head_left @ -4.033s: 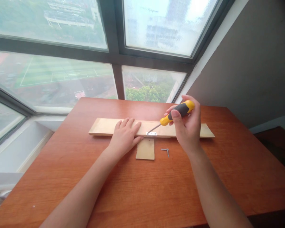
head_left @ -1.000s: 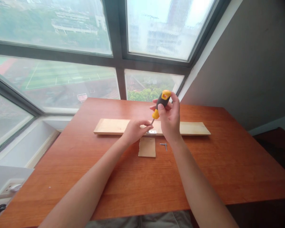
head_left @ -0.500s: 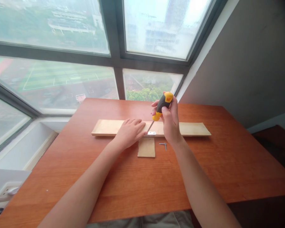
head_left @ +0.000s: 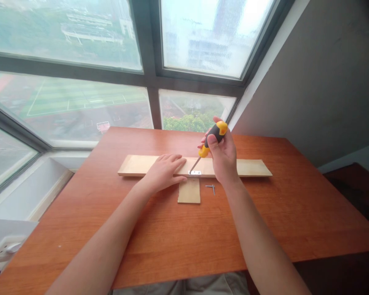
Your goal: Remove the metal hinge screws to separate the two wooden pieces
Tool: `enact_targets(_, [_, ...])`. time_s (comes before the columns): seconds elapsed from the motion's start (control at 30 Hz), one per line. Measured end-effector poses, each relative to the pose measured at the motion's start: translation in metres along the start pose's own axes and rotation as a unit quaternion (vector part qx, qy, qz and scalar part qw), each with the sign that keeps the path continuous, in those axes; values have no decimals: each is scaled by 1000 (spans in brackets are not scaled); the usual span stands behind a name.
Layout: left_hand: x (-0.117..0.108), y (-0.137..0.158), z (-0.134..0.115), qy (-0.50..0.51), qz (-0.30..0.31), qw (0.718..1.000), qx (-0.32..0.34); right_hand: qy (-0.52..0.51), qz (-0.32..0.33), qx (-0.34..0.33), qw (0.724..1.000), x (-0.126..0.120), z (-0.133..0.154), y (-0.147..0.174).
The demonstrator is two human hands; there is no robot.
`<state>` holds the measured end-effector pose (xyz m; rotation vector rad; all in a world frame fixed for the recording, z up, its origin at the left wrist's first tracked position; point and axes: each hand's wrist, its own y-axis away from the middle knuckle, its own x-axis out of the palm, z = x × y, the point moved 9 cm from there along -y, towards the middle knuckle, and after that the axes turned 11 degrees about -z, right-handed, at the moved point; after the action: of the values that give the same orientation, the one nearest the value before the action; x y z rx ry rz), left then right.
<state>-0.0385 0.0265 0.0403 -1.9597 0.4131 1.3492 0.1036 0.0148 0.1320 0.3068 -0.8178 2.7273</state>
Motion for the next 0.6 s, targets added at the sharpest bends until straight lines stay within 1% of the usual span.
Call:
enact_targets(0.1, [0, -1, -10, -18, -10, 1000, -2, -3, 6, -23, 1000, 1, 7, 2])
enact_targets(0.2, [-1, -1, -15, -33, -9, 999, -6, -33, 7, -17, 999, 4, 9, 4])
enact_targets(0.27, [0, 0, -15, -34, 0, 999, -2, -39, -7, -14, 999, 3, 10, 5])
enact_targets(0.47, [1, 3, -11, -15, 17, 1000, 21, 27, -39, -25, 999, -3, 14, 5])
enact_targets(0.6, [3, 3, -10, -4, 21, 999, 27, 63, -41, -23, 997, -6, 13, 5])
